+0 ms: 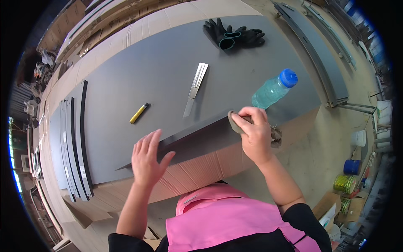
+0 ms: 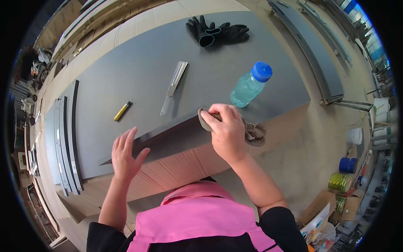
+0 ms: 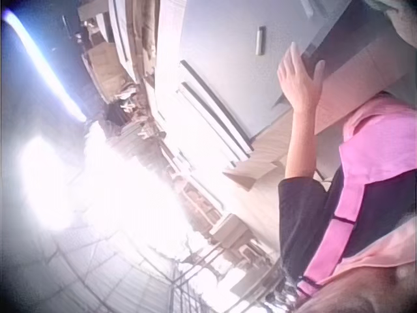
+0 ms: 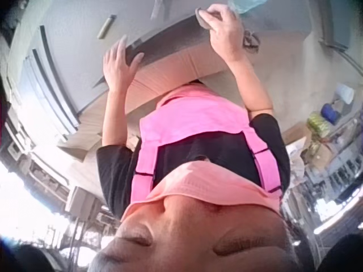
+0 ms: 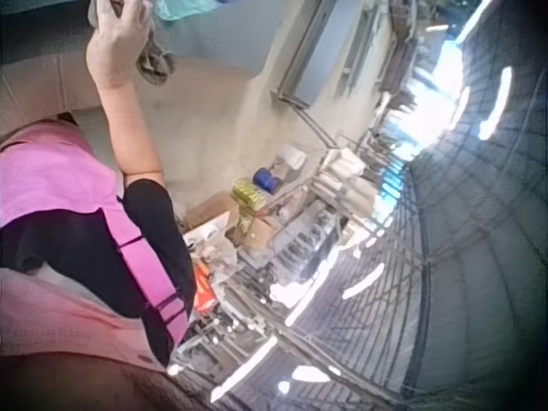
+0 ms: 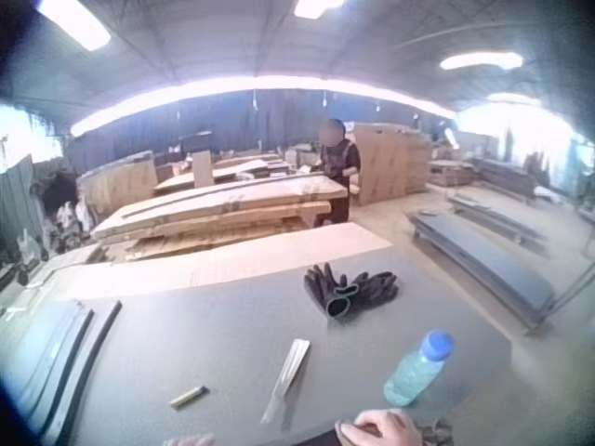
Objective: The person deburrs and cleans several gray metal panels on a workbench. They use a utility knife to scrape edges, wipe surfaces with a cloth, and occasionally apply liquid from a bottle. The person puts on black gloves and continues to scrape and wipe the panels before placing them aside.
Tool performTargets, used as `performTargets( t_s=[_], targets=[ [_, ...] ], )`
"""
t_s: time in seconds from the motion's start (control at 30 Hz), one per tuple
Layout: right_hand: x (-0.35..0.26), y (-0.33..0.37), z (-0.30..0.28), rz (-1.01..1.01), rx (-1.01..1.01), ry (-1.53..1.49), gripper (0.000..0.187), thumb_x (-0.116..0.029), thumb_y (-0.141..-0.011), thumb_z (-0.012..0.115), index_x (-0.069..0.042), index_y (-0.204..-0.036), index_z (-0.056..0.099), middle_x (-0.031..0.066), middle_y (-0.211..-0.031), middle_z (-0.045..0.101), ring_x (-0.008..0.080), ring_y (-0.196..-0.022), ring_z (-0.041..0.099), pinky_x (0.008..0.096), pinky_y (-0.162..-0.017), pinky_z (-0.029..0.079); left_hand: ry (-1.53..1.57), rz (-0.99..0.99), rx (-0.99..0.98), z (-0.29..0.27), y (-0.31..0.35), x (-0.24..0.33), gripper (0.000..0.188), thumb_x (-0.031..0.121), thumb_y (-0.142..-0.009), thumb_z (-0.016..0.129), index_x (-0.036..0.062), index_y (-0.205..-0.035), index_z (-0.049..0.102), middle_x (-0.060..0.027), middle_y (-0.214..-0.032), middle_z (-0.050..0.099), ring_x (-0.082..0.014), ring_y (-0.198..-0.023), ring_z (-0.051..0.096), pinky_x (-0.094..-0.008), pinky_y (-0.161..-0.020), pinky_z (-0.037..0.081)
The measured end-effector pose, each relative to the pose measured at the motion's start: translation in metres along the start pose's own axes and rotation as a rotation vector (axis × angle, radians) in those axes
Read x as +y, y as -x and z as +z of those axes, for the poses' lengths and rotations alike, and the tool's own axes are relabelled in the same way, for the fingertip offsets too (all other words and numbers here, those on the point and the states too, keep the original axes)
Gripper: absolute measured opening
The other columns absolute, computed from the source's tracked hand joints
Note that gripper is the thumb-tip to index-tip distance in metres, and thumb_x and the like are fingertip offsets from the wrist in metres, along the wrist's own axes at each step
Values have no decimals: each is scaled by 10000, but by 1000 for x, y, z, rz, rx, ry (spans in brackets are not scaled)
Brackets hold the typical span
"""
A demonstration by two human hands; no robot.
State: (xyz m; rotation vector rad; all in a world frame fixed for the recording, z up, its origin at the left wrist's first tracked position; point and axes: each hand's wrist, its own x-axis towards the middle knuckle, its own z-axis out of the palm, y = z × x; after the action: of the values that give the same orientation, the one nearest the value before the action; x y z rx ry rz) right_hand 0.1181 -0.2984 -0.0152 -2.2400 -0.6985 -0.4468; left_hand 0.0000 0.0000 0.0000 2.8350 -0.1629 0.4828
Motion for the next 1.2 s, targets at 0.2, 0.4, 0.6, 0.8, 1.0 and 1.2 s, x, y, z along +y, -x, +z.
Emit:
performTargets(
  t_s=[0.2,0.4,0.6,0.8,1.0,1.2],
  targets=[
    [-24,-7,40,-236,-124,252,261,-104,-829,669,-148,-1070,759,-10,-1012,583,213,-1009,556,377,-857,460,-101,-70,-18,18,14,-22,381,289,-800,828,116,-1089,649,-13,-854,647,-226,-746,615,-346,-667,485],
    [-9,-22,23,-210,25,294,213,-106,-829,673,-161,-1015,760,-31,-985,598,220,-979,557,382,-841,445,-91,-56,20,17,14,-25,358,293,-790,832,122,-1044,647,2,-827,642,-201,-709,604,-329,-630,477],
    [-50,-4,67,-302,-144,199,201,-140,-824,708,-158,-1017,762,-30,-983,591,218,-987,559,371,-839,452,-87,-57,21,16,12,-24,336,297,-802,826,130,-1036,652,14,-831,644,-192,-712,604,-321,-626,476],
    [-11,-23,26,-155,-72,349,230,-66,-807,711,-118,-1020,781,14,-997,625,264,-942,565,402,-828,459,-83,-64,36,19,14,-24,338,303,-803,826,131,-1037,654,17,-832,644,-187,-710,603,-323,-627,476],
    [-68,-12,76,-322,-102,205,169,-142,-855,745,-152,-1023,763,-42,-1038,595,234,-978,557,391,-841,438,-74,-50,40,17,12,-26,337,301,-802,827,132,-1035,654,17,-826,641,-190,-706,597,-324,-622,472],
    [22,-14,15,-144,-97,347,270,-51,-811,686,-97,-1060,782,6,-1019,616,255,-966,554,385,-862,470,-29,-54,6,15,15,-30,334,261,-786,830,108,-1025,654,-7,-824,640,-222,-714,602,-350,-631,468]
  ],
)
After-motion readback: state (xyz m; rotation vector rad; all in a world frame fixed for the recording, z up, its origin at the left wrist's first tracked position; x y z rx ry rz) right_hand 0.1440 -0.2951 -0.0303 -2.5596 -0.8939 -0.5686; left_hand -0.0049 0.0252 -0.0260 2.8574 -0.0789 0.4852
